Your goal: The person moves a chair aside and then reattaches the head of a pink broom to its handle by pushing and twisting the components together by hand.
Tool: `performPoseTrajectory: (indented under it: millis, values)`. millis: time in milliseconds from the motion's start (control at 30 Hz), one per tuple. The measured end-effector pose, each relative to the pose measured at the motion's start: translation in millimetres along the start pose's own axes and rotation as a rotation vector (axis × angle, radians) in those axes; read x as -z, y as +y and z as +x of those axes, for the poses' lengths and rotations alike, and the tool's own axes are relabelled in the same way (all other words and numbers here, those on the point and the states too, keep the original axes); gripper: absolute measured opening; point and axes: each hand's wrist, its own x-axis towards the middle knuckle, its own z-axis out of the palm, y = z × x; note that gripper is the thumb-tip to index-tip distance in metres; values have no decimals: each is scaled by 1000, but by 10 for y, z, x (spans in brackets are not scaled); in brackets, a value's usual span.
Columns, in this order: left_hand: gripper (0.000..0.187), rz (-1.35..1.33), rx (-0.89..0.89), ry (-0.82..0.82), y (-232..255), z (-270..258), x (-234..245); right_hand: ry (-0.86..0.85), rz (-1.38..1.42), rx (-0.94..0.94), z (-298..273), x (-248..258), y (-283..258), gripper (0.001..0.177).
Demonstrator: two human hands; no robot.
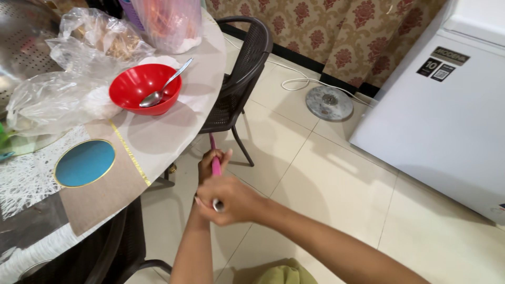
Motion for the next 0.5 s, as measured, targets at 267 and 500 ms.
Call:
performPoseTrajectory:
  millis: [267, 500]
  values:
    - [28, -382, 525, 210, 1897, 13, 239, 12, 65, -13, 951, 293, -857, 28]
    - [25, -259, 315, 68, 1792, 116, 67, -196, 245, -3, 946, 855, -1309, 38]
